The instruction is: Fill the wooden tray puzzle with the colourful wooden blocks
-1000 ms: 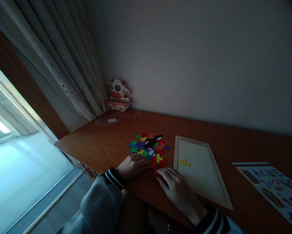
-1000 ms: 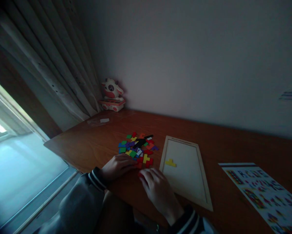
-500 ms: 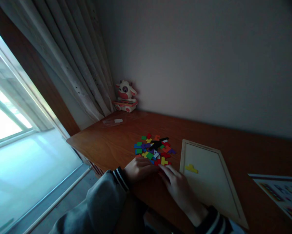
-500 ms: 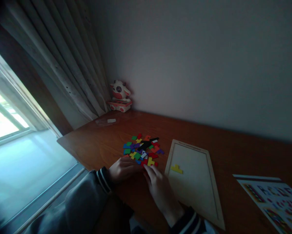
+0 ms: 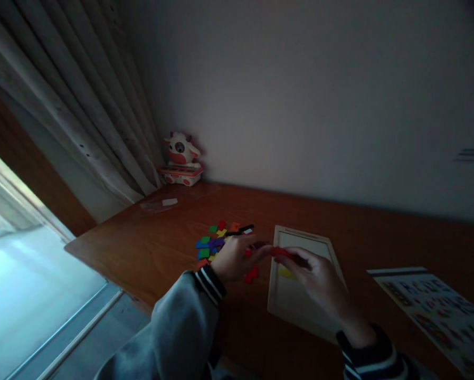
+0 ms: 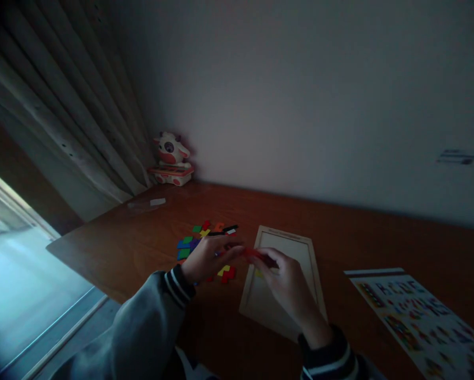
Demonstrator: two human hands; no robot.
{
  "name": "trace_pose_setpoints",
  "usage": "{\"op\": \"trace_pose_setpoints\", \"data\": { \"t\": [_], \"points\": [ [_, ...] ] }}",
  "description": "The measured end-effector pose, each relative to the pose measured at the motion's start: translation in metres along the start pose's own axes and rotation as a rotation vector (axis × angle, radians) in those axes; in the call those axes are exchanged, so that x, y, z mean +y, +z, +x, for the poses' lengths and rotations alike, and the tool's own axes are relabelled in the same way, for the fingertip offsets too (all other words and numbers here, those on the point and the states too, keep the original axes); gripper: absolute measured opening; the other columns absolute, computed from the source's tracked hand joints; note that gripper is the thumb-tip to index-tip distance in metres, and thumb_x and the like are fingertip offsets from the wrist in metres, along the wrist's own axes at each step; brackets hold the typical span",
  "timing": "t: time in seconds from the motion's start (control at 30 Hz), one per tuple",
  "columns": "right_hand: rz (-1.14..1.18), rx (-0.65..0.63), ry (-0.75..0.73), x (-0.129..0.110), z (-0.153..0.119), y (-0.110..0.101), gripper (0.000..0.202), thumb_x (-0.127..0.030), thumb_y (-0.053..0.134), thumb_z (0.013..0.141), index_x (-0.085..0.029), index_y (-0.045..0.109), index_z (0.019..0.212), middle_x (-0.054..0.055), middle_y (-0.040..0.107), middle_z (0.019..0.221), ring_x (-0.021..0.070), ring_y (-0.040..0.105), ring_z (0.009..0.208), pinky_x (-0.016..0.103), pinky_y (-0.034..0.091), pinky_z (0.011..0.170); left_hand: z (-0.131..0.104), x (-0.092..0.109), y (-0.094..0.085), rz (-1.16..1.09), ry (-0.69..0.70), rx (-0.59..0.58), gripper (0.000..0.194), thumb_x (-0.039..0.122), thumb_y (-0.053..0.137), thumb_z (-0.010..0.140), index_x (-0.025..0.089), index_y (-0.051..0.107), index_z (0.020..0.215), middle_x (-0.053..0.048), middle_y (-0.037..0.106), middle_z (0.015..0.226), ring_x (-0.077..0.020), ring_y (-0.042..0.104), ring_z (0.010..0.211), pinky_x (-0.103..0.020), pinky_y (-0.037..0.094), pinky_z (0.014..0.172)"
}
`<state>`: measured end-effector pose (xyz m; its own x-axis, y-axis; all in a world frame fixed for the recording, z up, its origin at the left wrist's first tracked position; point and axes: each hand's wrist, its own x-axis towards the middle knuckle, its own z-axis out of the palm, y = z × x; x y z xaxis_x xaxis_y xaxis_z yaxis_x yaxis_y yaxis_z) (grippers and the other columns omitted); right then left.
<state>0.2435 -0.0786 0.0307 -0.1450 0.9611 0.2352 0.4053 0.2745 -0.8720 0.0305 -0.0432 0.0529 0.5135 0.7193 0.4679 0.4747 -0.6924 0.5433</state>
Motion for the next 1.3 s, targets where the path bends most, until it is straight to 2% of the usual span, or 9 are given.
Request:
{"op": "trace_pose_setpoints", "data": {
  "t": [0.1,0.23,0.37,0.57,0.8,0.9,1.03,1.2,1.3],
  "points": [
    [-0.05,0.116,0.085,0.017,-0.009,-0.024,0.035,-0.054,0.061,0.085,-0.023,0.071,0.1,0.008,0.076,0.099,0.0256,0.072,0.089,0.036,0.058,0.079,0.008,0.001,0.026,0.114,0.043,-0.017,0.023,0.031,0.053,0.098,0.017,0.067,0.11,-0.008,0.073,0.108,-0.0201,0.068,0.096,-0.032,0.053,0.087],
    [-0.144,0.227,0.16,0.032,-0.023,-0.045,0.035,-0.054,0.062,0.082,-0.024,0.073,0.098,0.008,0.078,0.095,0.0274,0.074,0.083,0.036,0.06,0.071,0.001,0.004,0.061,0.222,0.111,-0.211,0.026,0.029,0.056,0.095,0.02,0.064,0.118,-0.007,0.07,0.117,-0.022,0.064,0.104,-0.036,0.053,0.091],
    [-0.147,0.251,0.198,0.039,-0.03,-0.053,0.035,-0.052,0.06,0.082,-0.023,0.072,0.098,0.009,0.078,0.094,0.027,0.074,0.083,0.035,0.06,0.07,-0.007,0.009,0.078,0.274,0.162,-0.295,0.028,0.032,0.057,0.094,0.021,0.062,0.12,-0.007,0.068,0.122,-0.023,0.063,0.109,-0.038,0.052,0.093],
    [-0.22,0.188,0.205,0.035,-0.032,-0.055,0.029,-0.047,0.057,0.086,-0.024,0.072,0.094,0.008,0.078,0.09,0.0244,0.073,0.079,0.033,0.058,0.069,-0.014,0.02,0.08,0.221,0.214,-0.346,0.025,0.026,0.052,0.096,0.02,0.06,0.118,-0.006,0.071,0.116,-0.0218,0.064,0.11,-0.038,0.05,0.094],
    [-0.254,0.021,0.17,0.043,-0.037,-0.045,0.022,-0.037,0.05,0.092,-0.024,0.068,0.092,0.005,0.075,0.088,0.0219,0.071,0.08,0.032,0.055,0.07,-0.026,0.037,0.087,0.218,0.298,-0.384,0.021,0.034,0.053,0.096,0.023,0.063,0.111,-0.004,0.065,0.128,-0.024,0.057,0.117,-0.04,0.049,0.095],
    [-0.3,0.032,0.125,0.051,-0.041,-0.041,0.02,-0.034,0.048,0.094,-0.023,0.065,0.093,0.005,0.073,0.088,0.0214,0.069,0.081,0.032,0.054,0.072,-0.026,0.04,0.089,0.233,0.308,-0.399,0.022,0.036,0.052,0.097,0.023,0.063,0.111,-0.003,0.062,0.133,-0.024,0.057,0.115,-0.041,0.05,0.093],
    [-0.358,0.066,0.075,0.056,-0.045,-0.037,0.018,-0.027,0.048,0.095,-0.022,0.065,0.098,0.007,0.07,0.096,0.0216,0.068,0.09,0.035,0.054,0.08,-0.026,0.039,0.089,0.22,0.295,-0.386,0.022,0.035,0.052,0.097,0.024,0.062,0.113,-0.002,0.062,0.134,-0.0264,0.052,0.123,-0.044,0.046,0.098],
    [-0.379,0.021,0.048,0.054,-0.046,-0.035,0.024,-0.019,0.048,0.093,-0.022,0.067,0.106,0.008,0.067,0.101,0.0213,0.067,0.094,0.037,0.054,0.087,-0.026,0.036,0.088,0.187,0.277,-0.408,0.024,0.036,0.055,0.096,0.024,0.06,0.116,-0.001,0.06,0.136,-0.0289,0.044,0.134,-0.05,0.037,0.11],
    [-0.363,-0.011,0.053,0.054,-0.046,-0.035,0.027,-0.019,0.047,0.094,-0.024,0.067,0.111,0.008,0.068,0.103,0.0212,0.067,0.096,0.038,0.055,0.089,-0.024,0.036,0.087,0.178,0.268,-0.427,0.027,0.038,0.052,0.097,0.022,0.059,0.118,-0.002,0.06,0.137,-0.0274,0.045,0.134,-0.048,0.037,0.112]
  ]
}}
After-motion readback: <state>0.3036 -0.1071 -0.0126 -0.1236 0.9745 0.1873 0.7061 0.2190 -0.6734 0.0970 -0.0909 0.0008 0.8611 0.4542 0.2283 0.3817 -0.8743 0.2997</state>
